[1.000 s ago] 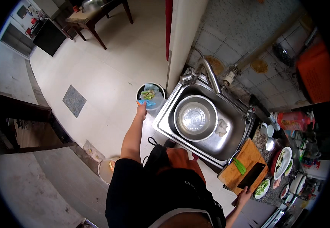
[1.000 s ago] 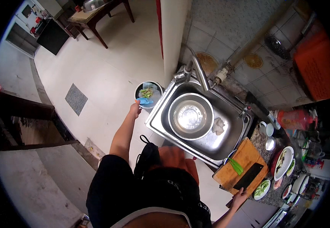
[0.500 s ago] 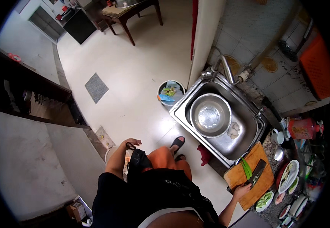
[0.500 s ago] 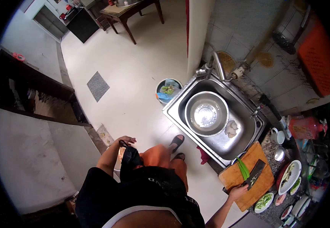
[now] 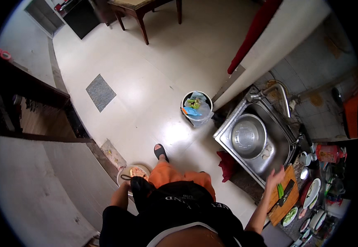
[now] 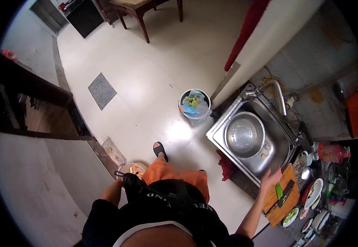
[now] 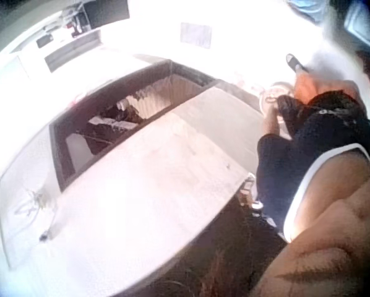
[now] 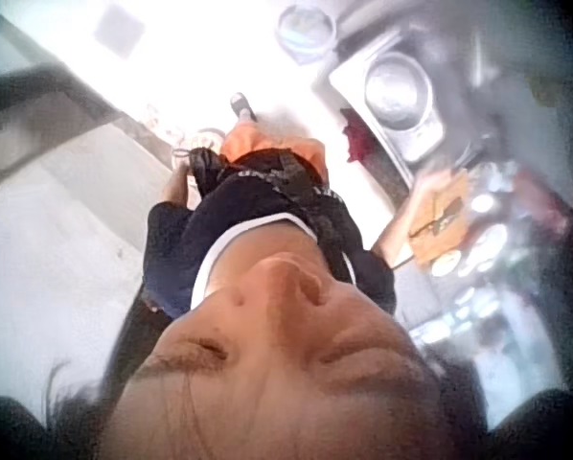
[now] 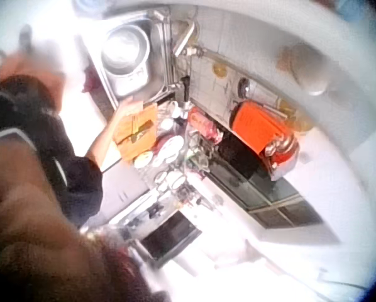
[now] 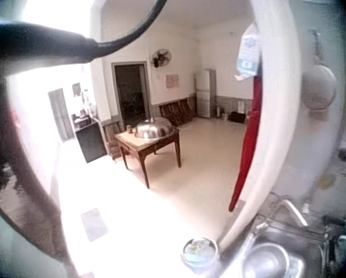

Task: The person washes green vegetables in a sink, chops them on a wooden cutting board using a cleaver, and places the chopped pieces into a white bowl.

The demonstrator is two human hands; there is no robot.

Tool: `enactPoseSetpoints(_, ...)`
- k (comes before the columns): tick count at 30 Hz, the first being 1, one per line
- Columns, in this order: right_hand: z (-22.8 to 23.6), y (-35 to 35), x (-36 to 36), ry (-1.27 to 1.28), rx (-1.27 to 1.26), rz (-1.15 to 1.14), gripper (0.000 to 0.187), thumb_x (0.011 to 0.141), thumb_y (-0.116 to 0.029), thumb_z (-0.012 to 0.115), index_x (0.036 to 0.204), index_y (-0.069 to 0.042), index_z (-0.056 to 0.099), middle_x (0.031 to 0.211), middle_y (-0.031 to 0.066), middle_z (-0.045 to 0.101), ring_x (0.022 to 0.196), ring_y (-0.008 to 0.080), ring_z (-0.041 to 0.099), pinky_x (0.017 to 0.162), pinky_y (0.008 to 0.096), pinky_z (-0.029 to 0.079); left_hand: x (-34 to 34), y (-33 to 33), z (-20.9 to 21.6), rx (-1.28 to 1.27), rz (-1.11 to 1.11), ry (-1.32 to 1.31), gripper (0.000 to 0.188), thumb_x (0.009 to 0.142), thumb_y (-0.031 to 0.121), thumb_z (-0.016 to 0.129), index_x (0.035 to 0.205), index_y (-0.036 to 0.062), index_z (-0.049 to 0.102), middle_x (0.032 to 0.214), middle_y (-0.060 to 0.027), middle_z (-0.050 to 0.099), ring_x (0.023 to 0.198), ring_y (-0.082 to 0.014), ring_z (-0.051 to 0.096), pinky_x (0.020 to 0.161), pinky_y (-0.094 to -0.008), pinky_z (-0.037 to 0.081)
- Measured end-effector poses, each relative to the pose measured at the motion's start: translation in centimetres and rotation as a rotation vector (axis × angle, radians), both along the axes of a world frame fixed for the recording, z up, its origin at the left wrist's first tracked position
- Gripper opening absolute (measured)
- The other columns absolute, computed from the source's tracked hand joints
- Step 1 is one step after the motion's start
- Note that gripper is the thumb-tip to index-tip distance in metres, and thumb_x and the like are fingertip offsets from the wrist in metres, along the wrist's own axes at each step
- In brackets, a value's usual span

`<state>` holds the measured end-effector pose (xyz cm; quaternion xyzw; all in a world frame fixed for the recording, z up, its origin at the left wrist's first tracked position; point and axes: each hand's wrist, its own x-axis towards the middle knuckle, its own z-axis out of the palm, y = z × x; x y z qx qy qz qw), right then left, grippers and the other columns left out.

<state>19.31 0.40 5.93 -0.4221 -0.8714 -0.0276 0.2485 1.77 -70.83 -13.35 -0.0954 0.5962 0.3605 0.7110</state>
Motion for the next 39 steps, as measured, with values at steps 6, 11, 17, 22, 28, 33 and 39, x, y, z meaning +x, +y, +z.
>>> enactPoseSetpoints(6, 4.0, -12.5, -24.7, -0.026, -0.207, 0.466, 0.04, 0.073, -0.003, 0.062, 0.112, -0.004, 0.052, 0.105, 0.0141, 0.052, 0.102, 0.031, 0.047, 0.089, 0.0375, 0.036, -4.5, -6.4, 1.2, -0.071, 0.099, -0.053, 0.04, 0.087, 0.042, 0.052, 0.109, 0.0089, 0.057, 0.097, -0.0036, 0.062, 0.081, -0.0151, 0.057, 0.067, -0.0295, 0.045)
enactPoseSetpoints(11, 3.9, -17.2, -35.7, -0.108, -0.497, 0.62, 0.037, 0.074, -0.002, 0.06, 0.111, -0.005, 0.052, 0.101, 0.0124, 0.051, 0.095, 0.0275, 0.048, 0.086, 0.0355, 0.038, -12.0, -6.4, 1.2, -0.155, 0.203, 0.0, 0.04, 0.087, 0.041, 0.052, 0.109, 0.0086, 0.056, 0.096, -0.004, 0.062, 0.082, -0.0155, 0.057, 0.067, -0.0295, 0.045)
enactPoseSetpoints(17, -5.5, -19.5, -48.7, -0.276, -0.681, 0.817, 0.033, 0.074, -0.001, 0.06, 0.106, -0.005, 0.052, 0.093, 0.0116, 0.052, 0.088, 0.0258, 0.05, 0.079, 0.0344, 0.041, -20.4, -0.3, -0.7, -0.283, 0.446, 0.167, 0.039, 0.087, 0.04, 0.051, 0.11, 0.0082, 0.056, 0.096, -0.0045, 0.061, 0.082, -0.0159, 0.057, 0.067, -0.0295, 0.046)
enactPoseSetpoints(22, -23.6, -21.0, -60.2, -0.387, -1.378, 0.668, 0.021, 0.081, -0.008, 0.057, 0.101, -0.006, 0.052, 0.083, 0.0142, 0.058, 0.07, 0.0334, 0.057, 0.066, 0.0375, 0.047, -26.5, 7.0, -4.0, -0.372, 0.636, 0.198, 0.039, 0.087, 0.039, 0.051, 0.11, 0.0078, 0.055, 0.096, -0.0048, 0.061, 0.082, -0.0163, 0.057, 0.068, -0.0295, 0.046)
enactPoseSetpoints(28, -48.6, -21.9, -67.8, -0.671, -1.057, 0.66, 0.019, 0.081, -0.01, 0.053, 0.099, -0.004, 0.052, 0.081, 0.0161, 0.061, 0.076, 0.031, 0.06, 0.068, 0.0396, 0.047, -32.1, 13.5, -10.4, -0.45, 0.761, 0.16, 0.038, 0.088, 0.038, 0.05, 0.11, 0.0074, 0.055, 0.096, -0.0053, 0.061, 0.082, -0.0168, 0.057, 0.068, -0.0295, 0.047)
enactPoseSetpoints(33, -61.6, -23.1, -73.7, -0.719, -0.977, 0.585, 0.018, 0.082, -0.011, 0.046, 0.098, -0.005, 0.053, 0.087, 0.02, 0.061, 0.083, 0.0384, 0.058, 0.073, 0.0469, 0.046, -34.3, 15.6, -16.4, -0.53, 0.827, 0.1, 0.038, 0.088, 0.037, 0.05, 0.111, 0.007, 0.054, 0.096, -0.0057, 0.061, 0.083, -0.0171, 0.056, 0.068, -0.0295, 0.047)
enactPoseSetpoints(39, -73.9, -24.5, -80.7, -0.639, -0.84, 0.438, 0.024, 0.081, -0.01, 0.048, 0.105, -0.006, 0.05, 0.098, 0.021, 0.058, 0.092, 0.0361, 0.057, 0.077, 0.0469, 0.046, -35.6, 15.3, -22.4, -0.605, 0.841, 0.023, 0.037, 0.088, 0.036, 0.049, 0.111, 0.0066, 0.054, 0.096, -0.0061, 0.06, 0.083, -0.0176, 0.056, 0.068, -0.0295, 0.047)
